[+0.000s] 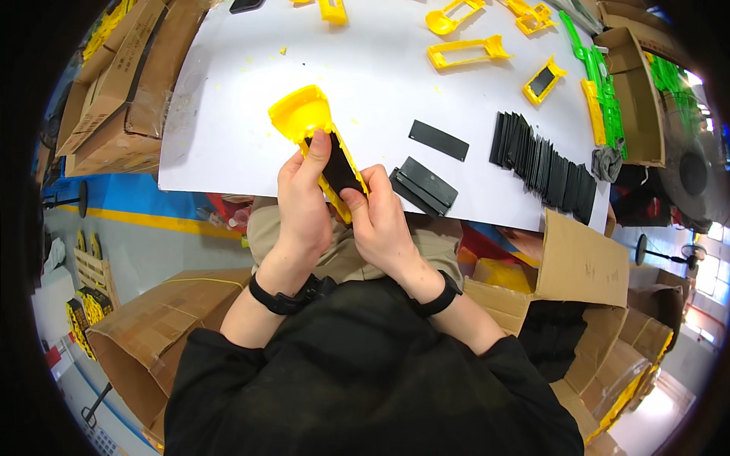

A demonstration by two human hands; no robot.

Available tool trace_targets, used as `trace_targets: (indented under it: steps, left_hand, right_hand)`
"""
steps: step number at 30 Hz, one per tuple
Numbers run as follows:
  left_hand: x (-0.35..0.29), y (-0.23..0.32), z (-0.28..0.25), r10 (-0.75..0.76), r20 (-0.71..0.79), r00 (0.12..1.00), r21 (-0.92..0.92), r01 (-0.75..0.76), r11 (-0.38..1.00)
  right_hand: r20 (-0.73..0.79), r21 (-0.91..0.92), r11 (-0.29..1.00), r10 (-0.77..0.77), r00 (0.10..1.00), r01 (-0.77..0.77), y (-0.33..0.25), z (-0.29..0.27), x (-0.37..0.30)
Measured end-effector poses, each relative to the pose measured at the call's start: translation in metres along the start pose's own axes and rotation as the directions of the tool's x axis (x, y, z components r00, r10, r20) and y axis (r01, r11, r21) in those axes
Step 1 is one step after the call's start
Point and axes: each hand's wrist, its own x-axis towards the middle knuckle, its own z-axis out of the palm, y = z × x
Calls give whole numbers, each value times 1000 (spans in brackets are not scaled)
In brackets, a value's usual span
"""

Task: The recorder is assembling black electronic components into yellow plastic flashlight housings at a factory workstation.

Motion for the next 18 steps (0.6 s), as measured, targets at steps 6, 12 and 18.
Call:
trace_targets:
  steps: [6,12,18]
  left_hand:
    - [-1,3,4,-41,42,998,23,40,999]
    - [1,-1,8,-26,42,999,6,26,1000]
    - [3,-4,4,-37,100,994,-40,41,998]
  right_hand:
    - [-98,71,997,27,995,-20,-4,-1,3]
    - [-60,-3,998,-56,997,56,6,-6,4]
    - [-89,-35,997,-68,994,65,8,-3,3]
